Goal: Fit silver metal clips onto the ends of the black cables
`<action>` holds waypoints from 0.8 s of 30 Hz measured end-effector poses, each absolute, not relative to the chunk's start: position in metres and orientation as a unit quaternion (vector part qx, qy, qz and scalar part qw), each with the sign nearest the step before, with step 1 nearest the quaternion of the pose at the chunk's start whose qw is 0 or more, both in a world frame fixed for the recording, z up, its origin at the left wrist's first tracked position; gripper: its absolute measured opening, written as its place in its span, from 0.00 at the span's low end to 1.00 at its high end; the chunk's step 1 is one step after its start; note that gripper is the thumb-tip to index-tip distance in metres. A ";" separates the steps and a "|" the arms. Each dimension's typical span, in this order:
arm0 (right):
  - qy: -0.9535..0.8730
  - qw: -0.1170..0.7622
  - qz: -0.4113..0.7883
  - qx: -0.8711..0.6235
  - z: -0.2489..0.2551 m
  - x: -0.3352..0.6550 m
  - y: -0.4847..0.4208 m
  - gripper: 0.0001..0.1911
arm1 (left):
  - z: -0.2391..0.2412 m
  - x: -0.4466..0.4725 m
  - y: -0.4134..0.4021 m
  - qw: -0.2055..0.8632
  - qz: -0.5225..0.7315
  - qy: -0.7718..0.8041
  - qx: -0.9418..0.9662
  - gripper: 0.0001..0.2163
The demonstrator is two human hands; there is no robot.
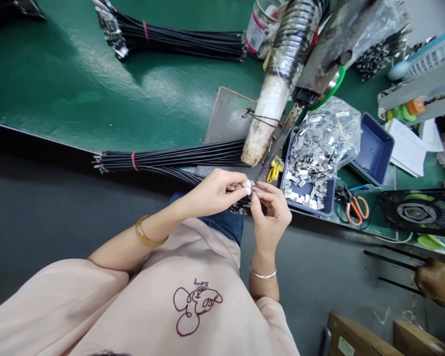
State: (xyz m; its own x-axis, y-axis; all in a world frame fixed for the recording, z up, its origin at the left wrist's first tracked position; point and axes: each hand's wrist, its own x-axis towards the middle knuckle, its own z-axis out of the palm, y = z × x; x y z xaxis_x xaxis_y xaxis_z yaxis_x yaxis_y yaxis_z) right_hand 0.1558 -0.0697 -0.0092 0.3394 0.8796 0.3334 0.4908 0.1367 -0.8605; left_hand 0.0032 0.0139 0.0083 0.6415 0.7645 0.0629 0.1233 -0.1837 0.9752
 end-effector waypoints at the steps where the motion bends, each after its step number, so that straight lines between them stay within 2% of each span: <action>1: -0.550 0.520 0.158 -0.635 -0.011 0.155 -0.070 0.02 | 0.008 0.004 0.014 0.577 0.294 0.317 0.693 0.09; 8: -0.609 0.561 0.000 -0.560 -0.011 0.154 -0.076 0.11 | 0.008 0.012 0.015 0.663 0.318 0.327 0.594 0.08; 12: -0.596 0.552 0.030 -0.582 -0.013 0.155 -0.076 0.05 | 0.008 0.014 0.014 0.667 0.331 0.334 0.578 0.06; 16: -0.557 0.556 0.082 -0.612 -0.013 0.157 -0.073 0.02 | 0.007 0.013 0.014 0.649 0.343 0.342 0.587 0.08; 24: -0.659 0.483 -0.070 -0.572 -0.013 0.160 -0.071 0.09 | 0.007 0.014 0.014 0.633 0.346 0.347 0.599 0.09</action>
